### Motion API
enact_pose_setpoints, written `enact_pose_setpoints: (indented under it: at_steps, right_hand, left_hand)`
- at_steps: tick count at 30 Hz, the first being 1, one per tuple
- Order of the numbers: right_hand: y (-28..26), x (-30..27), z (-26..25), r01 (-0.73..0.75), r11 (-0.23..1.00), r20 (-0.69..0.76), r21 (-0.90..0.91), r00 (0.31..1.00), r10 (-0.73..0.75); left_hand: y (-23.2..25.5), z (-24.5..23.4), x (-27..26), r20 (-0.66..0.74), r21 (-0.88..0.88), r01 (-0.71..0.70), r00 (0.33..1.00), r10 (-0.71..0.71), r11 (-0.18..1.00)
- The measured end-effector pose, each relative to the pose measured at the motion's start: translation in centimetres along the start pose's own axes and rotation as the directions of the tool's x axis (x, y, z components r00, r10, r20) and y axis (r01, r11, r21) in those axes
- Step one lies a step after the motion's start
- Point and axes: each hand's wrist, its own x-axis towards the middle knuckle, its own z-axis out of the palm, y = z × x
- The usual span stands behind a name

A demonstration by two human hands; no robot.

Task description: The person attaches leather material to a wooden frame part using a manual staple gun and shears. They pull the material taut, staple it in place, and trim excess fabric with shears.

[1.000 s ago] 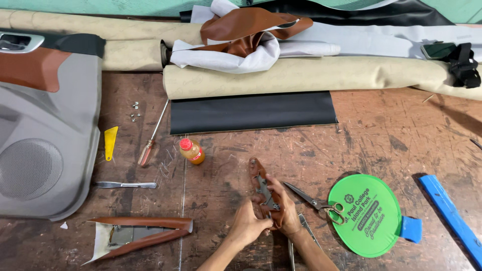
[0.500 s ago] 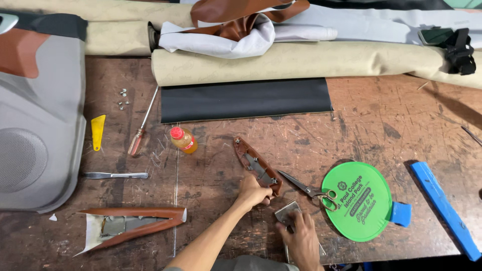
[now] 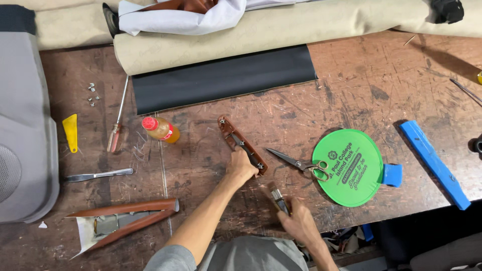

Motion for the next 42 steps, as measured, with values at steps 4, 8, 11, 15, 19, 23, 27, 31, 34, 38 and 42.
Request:
enact_pose_setpoints:
  at_steps: [4,8,11,15,19,23,27,31,34,38,42]
  right_hand:
    - [-2.3,-0.3,1.5,0.157,0.986,-0.071,-0.059,0.984,-0.161]
    - [-4.9,-0.1,2.0,0.157,0.986,-0.056,-0.063,0.986,-0.16]
    - [-6.0,0.2,2.4,0.126,0.991,-0.028,-0.036,0.992,-0.127]
    - [-6.0,1.1,3.1,0.174,0.98,-0.082,-0.094,0.98,-0.182]
    - [-6.0,1.2,3.5,0.219,0.964,-0.131,-0.151,0.962,-0.239]
    - [-6.8,1.7,3.8,0.019,0.987,-0.065,-0.162,0.997,-0.029]
    - [-6.6,2.2,4.5,0.036,0.98,-0.111,-0.197,0.992,-0.058]
    - [-6.7,2.2,5.4,0.055,0.976,-0.143,-0.213,0.986,-0.087]
    - [-6.9,2.5,5.4,-0.03,0.979,-0.098,-0.202,0.995,0.01]
    - [-6.9,2.6,5.8,0.061,0.979,-0.148,-0.196,0.985,-0.091]
    - [-7.4,2.5,6.0,-0.024,0.98,-0.138,-0.195,0.99,-0.003]
  left_hand:
    - [-0.1,-0.7,-0.3,-0.038,-0.044,-0.01,0.999,0.008,0.999]
    - [0.2,-1.1,-1.1,-0.059,-0.083,-0.035,0.998,0.03,0.996]
    - [0.6,-1.4,-1.1,-0.019,-0.11,0.01,1.0,-0.012,0.994]
    - [0.5,-1.5,-1.3,-0.058,-0.152,-0.029,0.998,0.021,0.988]
    - [0.4,-1.6,-1.6,-0.09,-0.186,-0.024,0.996,0.008,0.982]
    - [0.3,-1.8,-1.7,-0.057,-0.186,-0.007,0.998,-0.004,0.982]
    - [0.2,-1.7,-1.4,-0.046,-0.201,0.005,0.999,-0.014,0.979]
    - [0.0,-1.8,-1.1,0.002,-0.185,0.026,1.0,-0.027,0.982]
    - [0.2,-1.8,-0.8,0.045,-0.175,0.065,0.997,-0.058,0.982]
    - [0.1,-1.9,-0.8,0.05,-0.197,0.048,0.998,-0.039,0.979]
    - [0.0,-2.0,-0.6,0.1,-0.209,0.056,0.994,-0.035,0.976]
